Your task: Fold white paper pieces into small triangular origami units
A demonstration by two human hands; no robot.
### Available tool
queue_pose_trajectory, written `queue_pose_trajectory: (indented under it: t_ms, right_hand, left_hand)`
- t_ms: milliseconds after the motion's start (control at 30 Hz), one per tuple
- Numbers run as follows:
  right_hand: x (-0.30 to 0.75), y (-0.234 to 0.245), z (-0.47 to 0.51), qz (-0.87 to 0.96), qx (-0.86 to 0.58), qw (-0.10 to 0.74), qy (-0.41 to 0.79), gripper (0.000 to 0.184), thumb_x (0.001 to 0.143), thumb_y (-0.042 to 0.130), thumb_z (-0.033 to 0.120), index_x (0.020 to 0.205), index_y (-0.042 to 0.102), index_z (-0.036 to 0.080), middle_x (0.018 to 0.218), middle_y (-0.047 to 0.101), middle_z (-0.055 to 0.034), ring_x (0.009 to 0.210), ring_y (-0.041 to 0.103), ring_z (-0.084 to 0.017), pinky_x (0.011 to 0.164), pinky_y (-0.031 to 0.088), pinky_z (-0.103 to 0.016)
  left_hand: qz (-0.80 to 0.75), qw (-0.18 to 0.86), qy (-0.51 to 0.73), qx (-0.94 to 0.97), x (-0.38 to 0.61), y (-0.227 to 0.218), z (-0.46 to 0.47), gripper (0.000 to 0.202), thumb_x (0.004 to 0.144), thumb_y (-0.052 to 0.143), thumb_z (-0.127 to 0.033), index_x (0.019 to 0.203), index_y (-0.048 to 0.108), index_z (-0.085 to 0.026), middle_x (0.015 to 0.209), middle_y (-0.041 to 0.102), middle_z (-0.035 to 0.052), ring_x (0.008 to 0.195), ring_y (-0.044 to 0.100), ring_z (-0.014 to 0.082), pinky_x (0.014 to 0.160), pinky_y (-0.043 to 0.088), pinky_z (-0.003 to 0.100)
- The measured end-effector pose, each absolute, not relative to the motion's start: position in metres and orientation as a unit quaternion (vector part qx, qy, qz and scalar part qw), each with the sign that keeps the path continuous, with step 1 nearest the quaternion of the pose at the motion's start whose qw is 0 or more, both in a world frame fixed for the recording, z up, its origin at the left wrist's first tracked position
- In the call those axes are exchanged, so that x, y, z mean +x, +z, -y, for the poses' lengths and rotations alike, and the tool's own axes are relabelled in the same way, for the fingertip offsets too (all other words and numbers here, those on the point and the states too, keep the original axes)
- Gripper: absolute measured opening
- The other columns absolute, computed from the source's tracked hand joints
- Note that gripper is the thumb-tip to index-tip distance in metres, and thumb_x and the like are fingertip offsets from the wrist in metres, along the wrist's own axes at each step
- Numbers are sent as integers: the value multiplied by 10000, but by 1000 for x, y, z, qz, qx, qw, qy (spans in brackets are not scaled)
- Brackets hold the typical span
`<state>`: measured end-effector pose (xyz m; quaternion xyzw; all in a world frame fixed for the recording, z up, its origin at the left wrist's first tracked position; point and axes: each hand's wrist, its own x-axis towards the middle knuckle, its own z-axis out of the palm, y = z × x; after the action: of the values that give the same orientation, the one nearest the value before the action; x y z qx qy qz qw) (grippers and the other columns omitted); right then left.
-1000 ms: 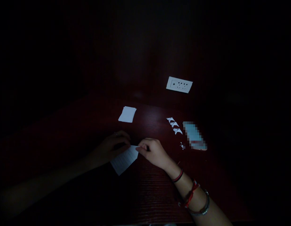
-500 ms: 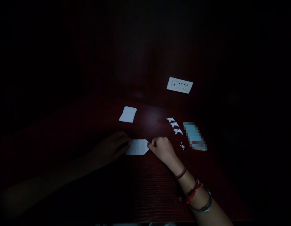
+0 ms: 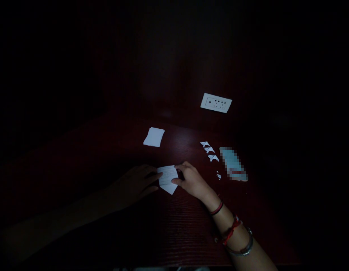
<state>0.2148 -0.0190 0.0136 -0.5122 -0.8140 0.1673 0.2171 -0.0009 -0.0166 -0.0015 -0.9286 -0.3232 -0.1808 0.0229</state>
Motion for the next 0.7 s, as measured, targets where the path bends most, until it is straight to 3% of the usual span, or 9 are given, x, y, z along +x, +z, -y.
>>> queue_pose_trajectory:
  t_ms: [300,567,700]
  right_hand:
    - [210,11,16,714,-626,235,208,383,606,654,201,980,574,168,707,594,-13,613,542,-130,591,411,-247]
    - [205,7,2,695,-650,243,189,284,585,645,193,861,593,155,871,548,-58,739,517,-149,672,408,-273]
    - [206,6,1,703,-643,237,189,377,592,636,177,956,538,172,839,540,-37,733,509,-137,674,404,-266]
  left_hand:
    - [234,-16,-173,-957,3,2,32,306,836,408,-344,1116,467,-237,1044,504,42,946,461,187,823,343,327]
    - [261,16,-172,-950,1,-10,26,321,830,397,-386,1139,447,-314,1187,414,51,1092,352,261,869,290,423]
    - [258,20,-166,-952,2,-8,27,322,834,388,-388,1145,439,-322,1176,428,45,1084,356,262,863,289,429]
